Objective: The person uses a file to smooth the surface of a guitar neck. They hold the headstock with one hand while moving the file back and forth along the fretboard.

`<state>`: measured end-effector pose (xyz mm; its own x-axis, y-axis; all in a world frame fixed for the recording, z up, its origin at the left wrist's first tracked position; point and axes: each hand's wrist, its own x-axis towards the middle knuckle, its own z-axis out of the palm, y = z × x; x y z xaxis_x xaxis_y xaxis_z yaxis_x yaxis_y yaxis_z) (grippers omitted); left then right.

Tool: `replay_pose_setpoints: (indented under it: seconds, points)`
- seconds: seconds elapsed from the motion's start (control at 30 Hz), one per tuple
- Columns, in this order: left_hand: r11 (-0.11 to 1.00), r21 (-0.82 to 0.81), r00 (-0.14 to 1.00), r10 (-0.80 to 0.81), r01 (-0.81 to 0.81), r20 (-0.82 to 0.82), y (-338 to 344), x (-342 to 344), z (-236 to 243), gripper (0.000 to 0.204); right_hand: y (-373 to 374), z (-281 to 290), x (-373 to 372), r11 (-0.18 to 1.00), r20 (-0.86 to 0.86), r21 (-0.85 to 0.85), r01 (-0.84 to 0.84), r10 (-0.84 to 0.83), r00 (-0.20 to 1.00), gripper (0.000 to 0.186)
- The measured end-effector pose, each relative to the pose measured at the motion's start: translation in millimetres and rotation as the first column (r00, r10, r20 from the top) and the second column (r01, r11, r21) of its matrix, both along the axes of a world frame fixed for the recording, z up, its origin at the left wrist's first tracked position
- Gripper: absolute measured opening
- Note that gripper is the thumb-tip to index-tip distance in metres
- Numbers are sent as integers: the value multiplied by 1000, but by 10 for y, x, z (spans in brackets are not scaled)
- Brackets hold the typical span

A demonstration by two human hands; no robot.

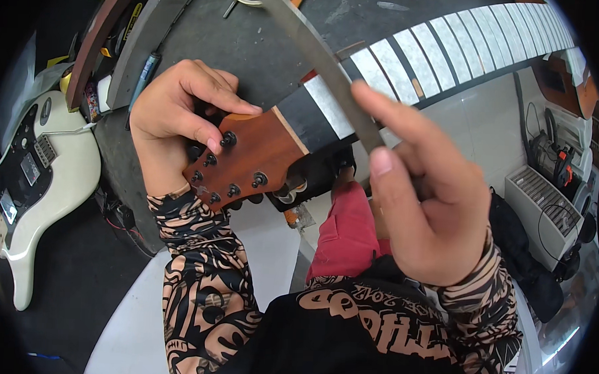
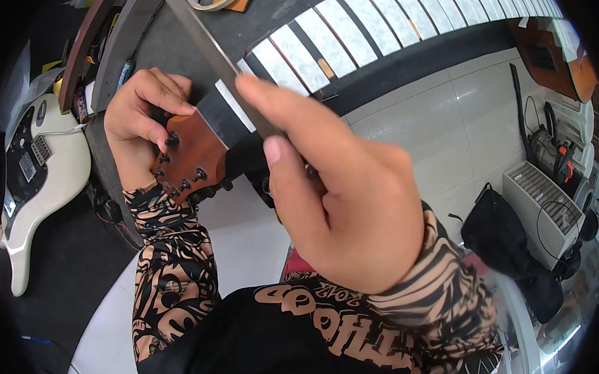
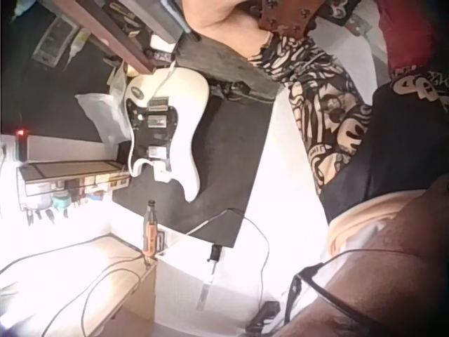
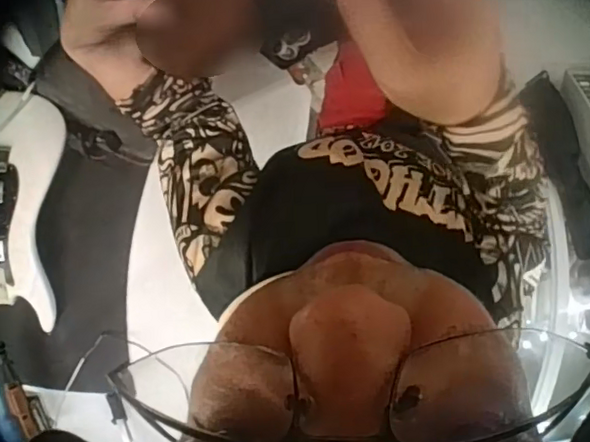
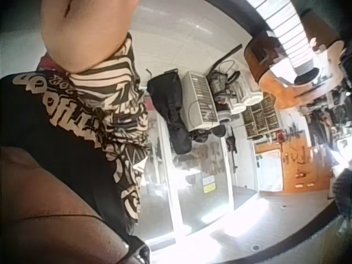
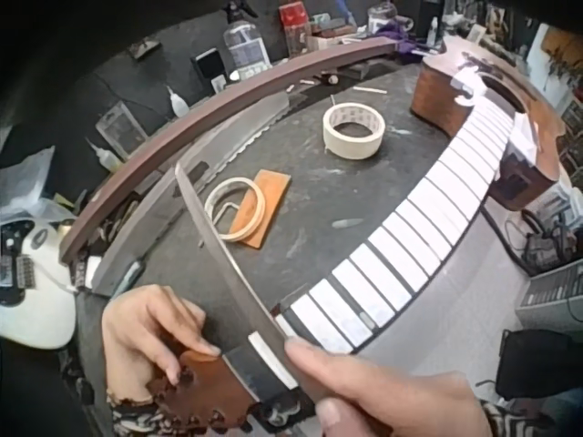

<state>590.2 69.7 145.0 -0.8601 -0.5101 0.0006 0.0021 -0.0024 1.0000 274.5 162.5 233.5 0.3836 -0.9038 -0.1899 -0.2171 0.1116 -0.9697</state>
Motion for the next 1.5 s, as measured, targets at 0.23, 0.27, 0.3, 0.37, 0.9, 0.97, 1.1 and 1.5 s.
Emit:
replay_pose_setpoints:
  seconds: [0.23, 0.27, 0.3, 0.37, 0.9, 0.97, 1.1, 1.5]
  points:
    - [1000, -3, 999, 15, -15, 31, -12, 101, -54, 64, 701, 49, -599, 945, -392, -327, -32, -104, 914, 42]
    - [1000, 18, 999, 13, -14, 29, -20, 98, -84, 63, 855, 44, -711, 923, -476, -379, -64, -135, 869, 43]
    - [999, 40, 1000, 11, -12, 28, -29, 98, -111, 62, 949, 93, -771, 898, -593, -402, -177, -109, 798, 45]
    - [997, 74, 998, -11, 6, 54, -56, 149, -68, 60, 1134, 83, -809, 858, -605, -459, -232, -111, 788, 50]
    - [996, 79, 999, 50, -49, -11, -69, 358, -164, 56, 1641, 101, -816, 848, -741, -395, -353, -67, 668, 60]
    - [995, 70, 997, 77, -77, 2, -59, 381, -211, 57, 1652, 105, -807, 844, -747, -399, -357, -74, 660, 60]
    - [995, 88, 998, 52, -48, -40, -79, 413, -237, 57, 1711, 119, -793, 848, -756, -405, -342, -100, 646, 60]
    - [996, 84, 998, 43, -40, -39, -87, 350, -330, 60, 443, 98, 147, 874, -742, -376, -309, -84, 665, 53]
